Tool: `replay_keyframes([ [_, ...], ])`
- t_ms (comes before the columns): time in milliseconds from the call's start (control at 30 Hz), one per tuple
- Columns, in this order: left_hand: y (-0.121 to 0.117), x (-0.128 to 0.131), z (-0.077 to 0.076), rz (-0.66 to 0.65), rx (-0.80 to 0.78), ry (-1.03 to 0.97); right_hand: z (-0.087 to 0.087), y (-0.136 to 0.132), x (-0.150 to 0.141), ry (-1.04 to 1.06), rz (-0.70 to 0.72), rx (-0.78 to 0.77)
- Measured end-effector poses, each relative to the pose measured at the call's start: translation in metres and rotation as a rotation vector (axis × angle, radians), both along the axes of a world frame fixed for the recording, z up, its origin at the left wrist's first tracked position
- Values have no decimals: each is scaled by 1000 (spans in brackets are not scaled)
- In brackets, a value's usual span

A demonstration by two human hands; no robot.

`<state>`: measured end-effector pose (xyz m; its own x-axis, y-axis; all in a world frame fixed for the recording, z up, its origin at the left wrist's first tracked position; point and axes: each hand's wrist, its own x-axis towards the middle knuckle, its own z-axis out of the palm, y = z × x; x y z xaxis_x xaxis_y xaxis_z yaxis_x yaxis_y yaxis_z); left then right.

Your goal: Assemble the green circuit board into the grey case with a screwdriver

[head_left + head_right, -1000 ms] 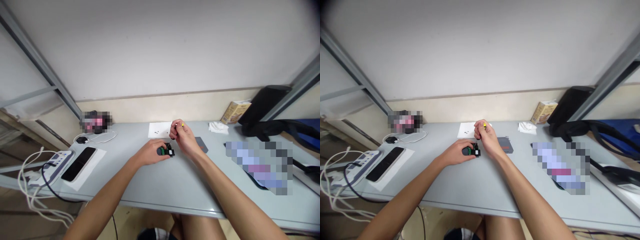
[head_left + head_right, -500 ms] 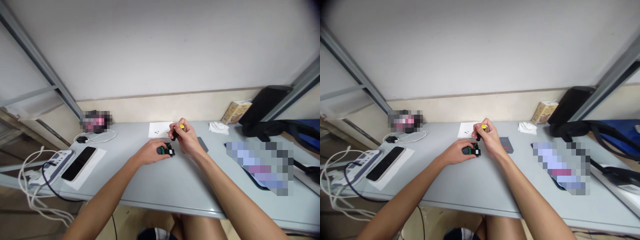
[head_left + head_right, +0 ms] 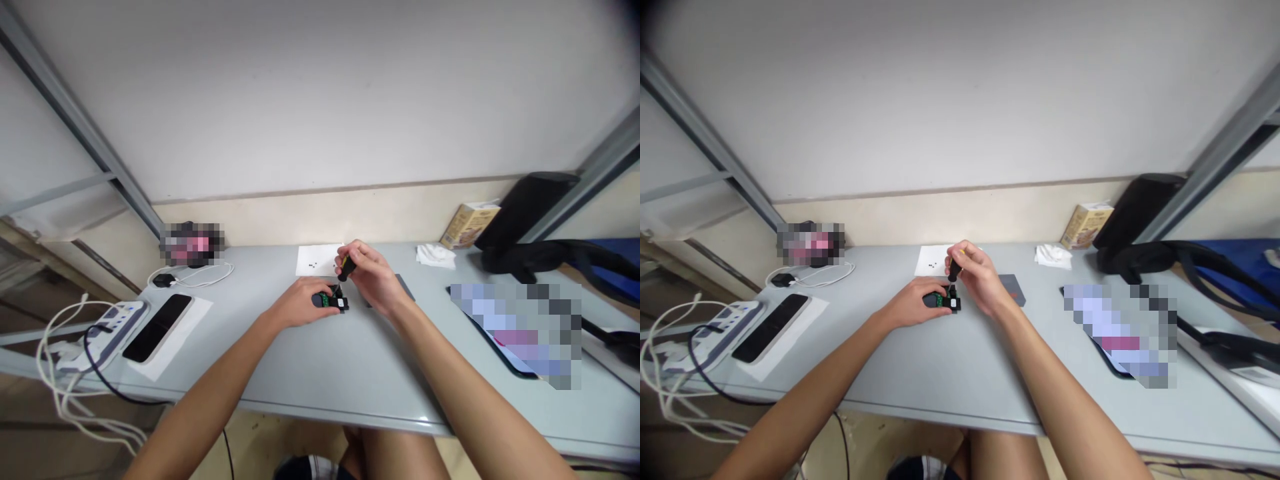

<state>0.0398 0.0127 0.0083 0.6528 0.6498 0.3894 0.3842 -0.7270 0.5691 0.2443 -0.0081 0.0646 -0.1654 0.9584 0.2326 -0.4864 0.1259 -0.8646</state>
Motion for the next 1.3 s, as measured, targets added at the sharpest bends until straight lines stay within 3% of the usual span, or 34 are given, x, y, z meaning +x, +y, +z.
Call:
replay_keyframes([
  [633,-2,0,6,20,73,100,-7,4,-11,-72,-149,21],
  [900,-2,-1,4,30,76,105,-2,3,-8,42,-75,-29],
  [1300,-4,0,9,23,67,119,-6,6,-10,18,-195,8],
])
